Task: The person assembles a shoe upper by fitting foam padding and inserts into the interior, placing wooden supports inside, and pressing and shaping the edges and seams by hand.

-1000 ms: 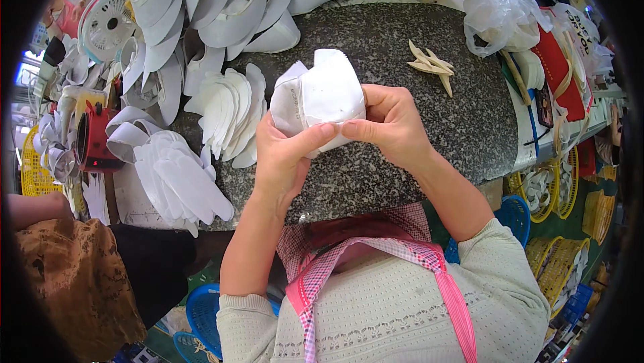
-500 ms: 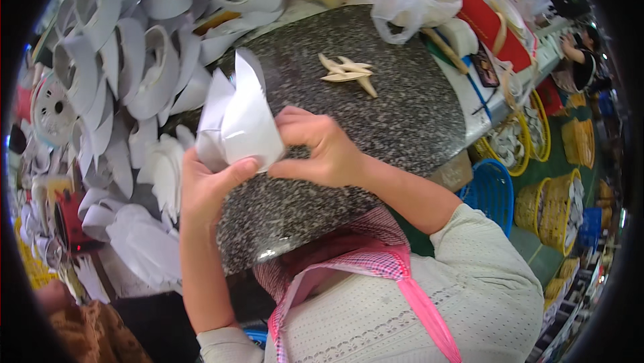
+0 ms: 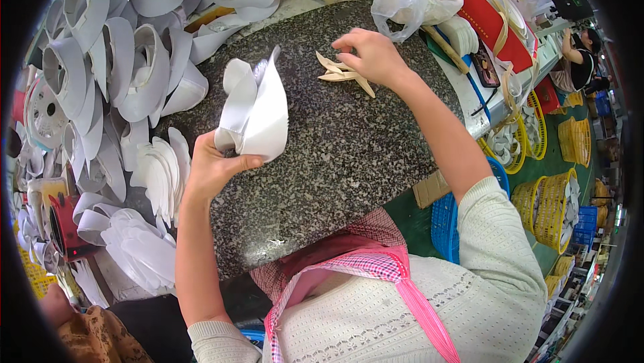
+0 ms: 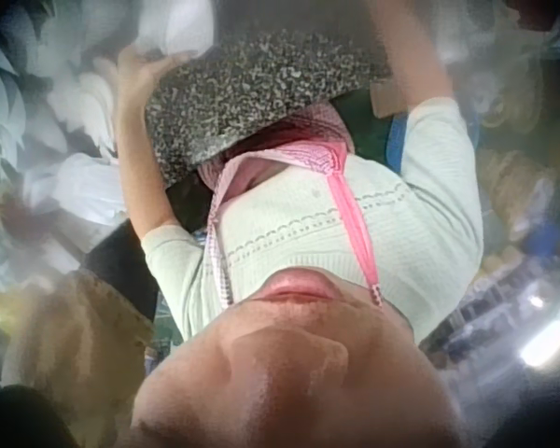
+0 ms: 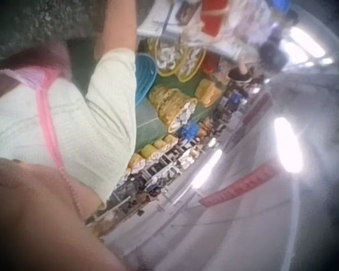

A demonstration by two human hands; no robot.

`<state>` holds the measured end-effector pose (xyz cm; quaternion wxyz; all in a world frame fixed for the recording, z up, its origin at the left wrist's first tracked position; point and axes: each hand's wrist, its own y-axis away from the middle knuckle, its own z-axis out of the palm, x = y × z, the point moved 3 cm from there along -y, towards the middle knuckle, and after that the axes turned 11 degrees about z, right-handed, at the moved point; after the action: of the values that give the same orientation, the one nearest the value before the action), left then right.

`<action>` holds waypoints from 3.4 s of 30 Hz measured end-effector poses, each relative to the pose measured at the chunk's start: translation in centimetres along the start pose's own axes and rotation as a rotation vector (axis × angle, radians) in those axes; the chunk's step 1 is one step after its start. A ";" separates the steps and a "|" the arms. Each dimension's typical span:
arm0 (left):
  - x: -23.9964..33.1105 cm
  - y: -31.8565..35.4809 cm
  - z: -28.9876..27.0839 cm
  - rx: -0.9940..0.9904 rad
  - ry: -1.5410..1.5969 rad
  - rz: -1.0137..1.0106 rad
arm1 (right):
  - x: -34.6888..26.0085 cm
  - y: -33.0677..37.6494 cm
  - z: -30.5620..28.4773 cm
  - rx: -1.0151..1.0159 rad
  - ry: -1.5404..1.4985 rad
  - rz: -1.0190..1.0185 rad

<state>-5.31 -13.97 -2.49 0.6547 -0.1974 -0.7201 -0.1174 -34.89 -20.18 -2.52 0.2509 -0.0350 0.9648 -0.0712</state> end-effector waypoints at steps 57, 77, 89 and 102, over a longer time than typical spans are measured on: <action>-1.5 -6.7 13.5 0.258 0.431 0.200 | 0.1 5.4 0.3 -0.304 -1.136 0.124; -1.6 -7.5 16.1 0.722 0.362 0.361 | 1.0 7.1 1.0 0.560 -1.310 0.226; -1.5 -7.4 17.4 0.530 0.539 0.346 | 1.0 8.0 -0.1 0.447 -1.138 0.140; -1.0 -8.0 14.7 0.414 0.043 0.358 | -0.3 8.1 -0.1 0.229 -1.229 0.188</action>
<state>-21.92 -14.98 -4.45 0.7065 -0.1810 -0.6686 0.1455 -34.91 -12.10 -3.56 0.7666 0.0427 0.6297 -0.1184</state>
